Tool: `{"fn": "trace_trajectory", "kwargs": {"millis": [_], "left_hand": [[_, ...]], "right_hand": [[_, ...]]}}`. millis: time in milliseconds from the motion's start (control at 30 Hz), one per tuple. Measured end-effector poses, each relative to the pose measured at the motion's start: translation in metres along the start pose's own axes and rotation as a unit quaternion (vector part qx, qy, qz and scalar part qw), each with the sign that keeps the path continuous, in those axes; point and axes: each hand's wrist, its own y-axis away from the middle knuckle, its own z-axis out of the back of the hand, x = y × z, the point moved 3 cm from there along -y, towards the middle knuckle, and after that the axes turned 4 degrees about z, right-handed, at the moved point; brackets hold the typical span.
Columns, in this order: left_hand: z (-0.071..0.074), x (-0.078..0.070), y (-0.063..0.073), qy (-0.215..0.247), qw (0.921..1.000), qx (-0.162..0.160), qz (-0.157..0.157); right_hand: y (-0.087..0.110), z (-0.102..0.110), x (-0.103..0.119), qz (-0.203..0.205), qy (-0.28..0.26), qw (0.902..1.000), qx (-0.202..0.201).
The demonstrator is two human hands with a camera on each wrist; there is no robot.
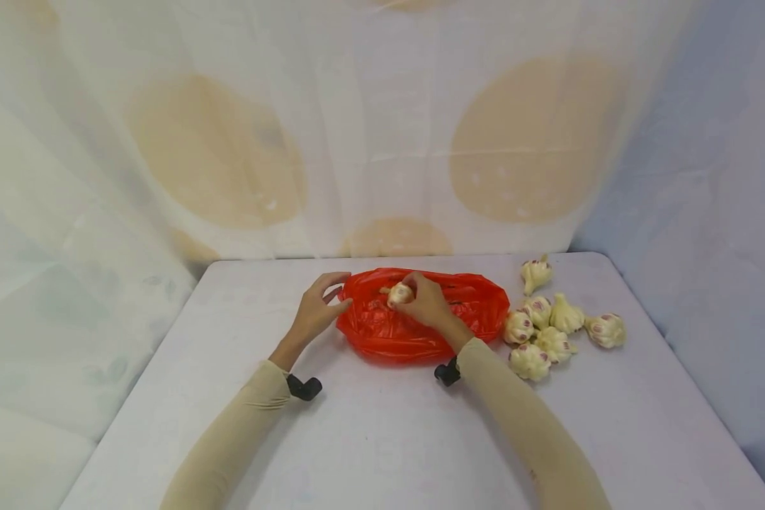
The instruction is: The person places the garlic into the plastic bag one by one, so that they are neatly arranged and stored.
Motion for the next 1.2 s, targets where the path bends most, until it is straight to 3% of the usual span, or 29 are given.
{"fn": "trace_trajectory", "kwargs": {"millis": [200,367,667,1200], "left_hand": [[-0.002,0.006,0.006,0.007,0.9989,-0.002,0.047],[-0.001,0.010,0.007,0.002,0.9988,-0.008,0.049],[-0.003,0.016,0.008,0.005,0.9986,0.005,0.052],[0.000,0.009,0.009,-0.012,0.9974,0.011,0.070]], "right_hand": [[-0.002,-0.008,-0.001,-0.002,0.010,0.9999,-0.009],[-0.005,-0.011,0.005,0.012,0.045,0.9986,-0.023],[-0.009,-0.022,0.015,0.026,0.074,0.9969,0.004],[-0.010,-0.035,0.022,0.047,0.125,0.9910,0.008]]}}
